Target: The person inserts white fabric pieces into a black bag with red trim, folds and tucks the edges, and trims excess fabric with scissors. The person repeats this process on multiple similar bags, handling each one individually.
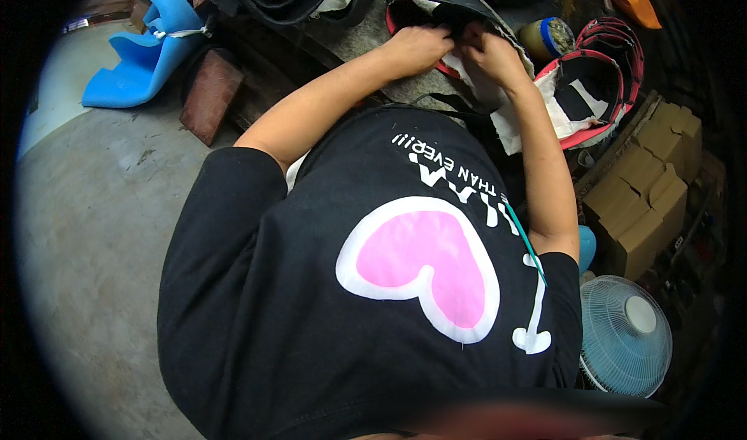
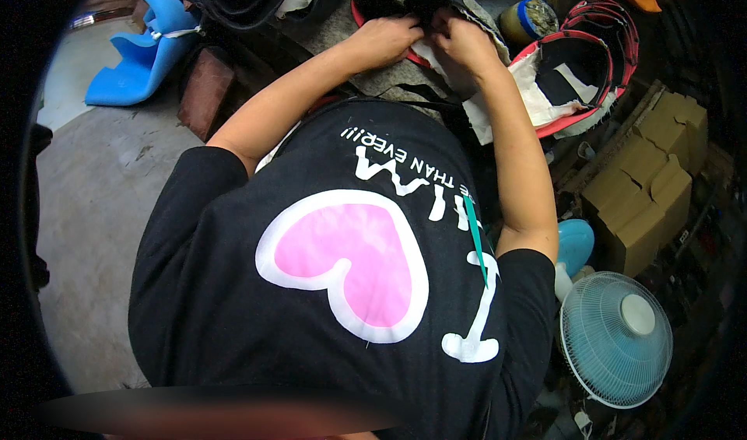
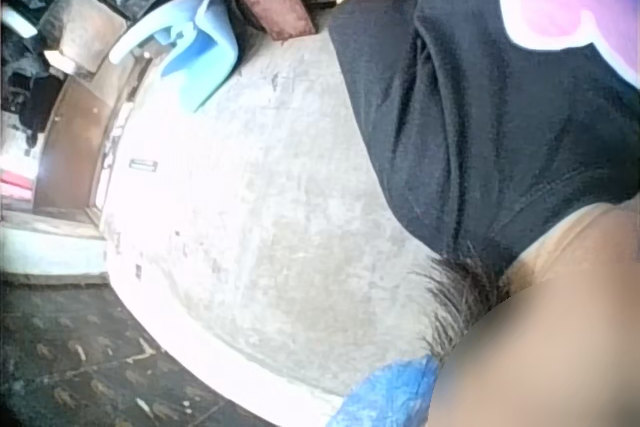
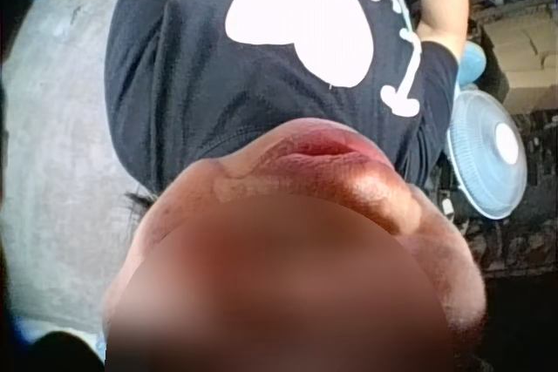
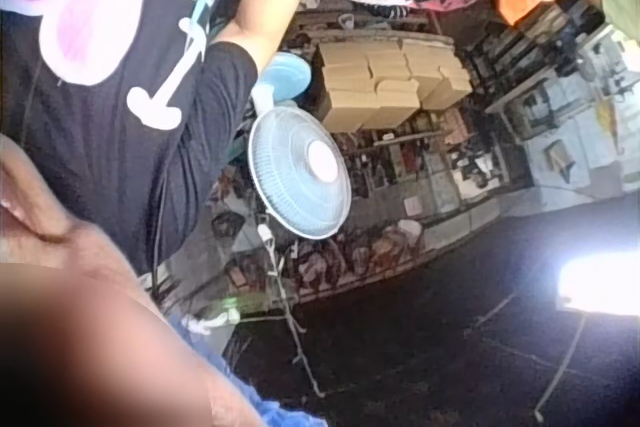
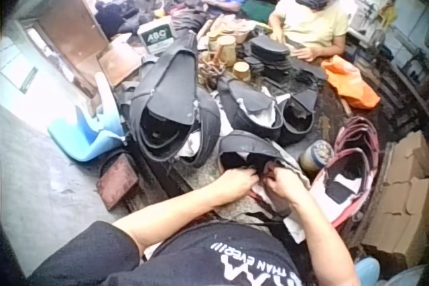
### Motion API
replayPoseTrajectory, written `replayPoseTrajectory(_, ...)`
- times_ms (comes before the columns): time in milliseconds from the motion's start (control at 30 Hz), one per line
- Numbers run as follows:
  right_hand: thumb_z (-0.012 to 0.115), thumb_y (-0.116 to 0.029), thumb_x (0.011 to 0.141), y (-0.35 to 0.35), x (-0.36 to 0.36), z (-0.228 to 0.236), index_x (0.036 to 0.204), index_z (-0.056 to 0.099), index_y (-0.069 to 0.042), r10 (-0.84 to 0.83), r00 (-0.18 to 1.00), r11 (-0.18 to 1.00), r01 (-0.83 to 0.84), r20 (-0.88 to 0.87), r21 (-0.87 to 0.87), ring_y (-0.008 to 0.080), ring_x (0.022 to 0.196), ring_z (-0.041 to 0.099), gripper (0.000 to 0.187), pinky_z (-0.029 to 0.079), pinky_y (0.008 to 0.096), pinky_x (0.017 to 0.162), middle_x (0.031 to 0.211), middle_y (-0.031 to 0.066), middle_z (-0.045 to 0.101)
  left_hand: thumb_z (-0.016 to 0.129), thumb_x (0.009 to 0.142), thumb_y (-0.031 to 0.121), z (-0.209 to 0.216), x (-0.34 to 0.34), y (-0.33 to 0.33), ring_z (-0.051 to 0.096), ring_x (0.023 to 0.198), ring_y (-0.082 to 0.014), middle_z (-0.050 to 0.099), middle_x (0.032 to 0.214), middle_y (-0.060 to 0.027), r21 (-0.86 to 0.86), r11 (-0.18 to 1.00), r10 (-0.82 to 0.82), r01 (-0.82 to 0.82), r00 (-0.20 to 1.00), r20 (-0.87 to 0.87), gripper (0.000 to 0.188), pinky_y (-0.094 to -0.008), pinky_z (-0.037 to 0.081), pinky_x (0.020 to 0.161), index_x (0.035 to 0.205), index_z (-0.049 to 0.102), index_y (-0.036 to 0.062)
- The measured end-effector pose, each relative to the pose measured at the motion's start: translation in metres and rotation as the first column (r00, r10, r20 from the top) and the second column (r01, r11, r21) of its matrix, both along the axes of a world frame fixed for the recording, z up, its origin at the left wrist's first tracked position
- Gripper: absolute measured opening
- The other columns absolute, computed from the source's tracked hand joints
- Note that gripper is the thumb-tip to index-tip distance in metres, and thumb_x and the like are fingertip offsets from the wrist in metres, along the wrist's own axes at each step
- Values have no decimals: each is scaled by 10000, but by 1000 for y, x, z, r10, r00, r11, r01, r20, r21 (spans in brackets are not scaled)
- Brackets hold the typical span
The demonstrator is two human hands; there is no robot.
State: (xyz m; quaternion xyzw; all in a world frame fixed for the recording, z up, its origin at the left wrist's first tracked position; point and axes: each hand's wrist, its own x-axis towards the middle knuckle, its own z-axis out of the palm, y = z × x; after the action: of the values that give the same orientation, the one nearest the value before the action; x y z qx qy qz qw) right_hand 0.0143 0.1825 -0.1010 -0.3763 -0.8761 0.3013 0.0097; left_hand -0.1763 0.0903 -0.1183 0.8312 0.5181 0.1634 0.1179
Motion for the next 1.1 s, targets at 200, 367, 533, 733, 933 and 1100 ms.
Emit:
replayPoseTrajectory(200, 651, -220, 856, 0, 0, -6, 1148, 574, -70, -49, 999, 998, 48, -22, -49, 347, 953, 653, 337, 510, 387, 808, 1050, 165, 682, 632, 811, 208, 2, -18, -8, 636, 847, -360, 624, 909, -172, -98, 995, -4, 17, 991, 135, 234, -465, 519, 709, 982, 630, 48)
replayPoseTrajectory(367, 648, -212, 853, 1, 1, -8, 1161, 577, -72, -37, 998, 999, 36, -45, -13, 333, 968, 656, 346, 507, 381, 829, 1065, 155, 685, 596, 888, 234, 1, -12, 0, 645, 846, -356, 621, 775, -147, -79, 973, 231, -217, 919, 321, 202, -463, 518, 703, 1012, 636, 79)
replayPoseTrajectory(533, 652, -210, 843, -2, 0, -3, 1155, 581, -71, -33, 999, 999, 33, -12, 3, 330, 975, 655, 349, 506, 388, 833, 1060, 158, 684, 567, 830, 126, 0, -15, 0, 663, 843, -315, 640, 996, -115, 59, 998, -1, 3, 1000, -23, 258, -400, 544, 679, 1079, 634, 144)
replayPoseTrajectory(733, 646, -224, 836, -4, 0, -2, 1143, 583, -97, -50, 997, 999, 51, -54, 8, 353, 948, 652, 337, 511, 422, 814, 1019, 164, 685, 550, 813, 117, -1, -10, 2, 672, 785, -300, 617, 911, -107, 160, 986, -48, 49, 999, -9, 130, -405, 555, 626, 898, 638, 71)
replayPoseTrajectory(933, 624, -267, 844, -2, 1, -8, 1142, 587, -151, -39, 997, 999, 41, -59, 20, 391, 936, 640, 322, 513, 474, 808, 1008, 183, 677, 563, 808, 100, -5, -7, 8, 665, 825, -321, 625, 951, -140, 23, 999, -44, 47, 993, -105, 152, -416, 552, 648, 936, 613, 32)
replayPoseTrajectory(1100, 647, -257, 857, -5, 0, -6, 1168, 582, -123, -84, 996, 996, 84, 17, 21, 350, 937, 660, 345, 518, 416, 789, 1015, 141, 696, 557, 829, 107, -2, -15, -5, 644, 855, -343, 616, 964, -161, -80, 997, 3, -6, 999, -36, 161, -430, 538, 681, 961, 586, 19)
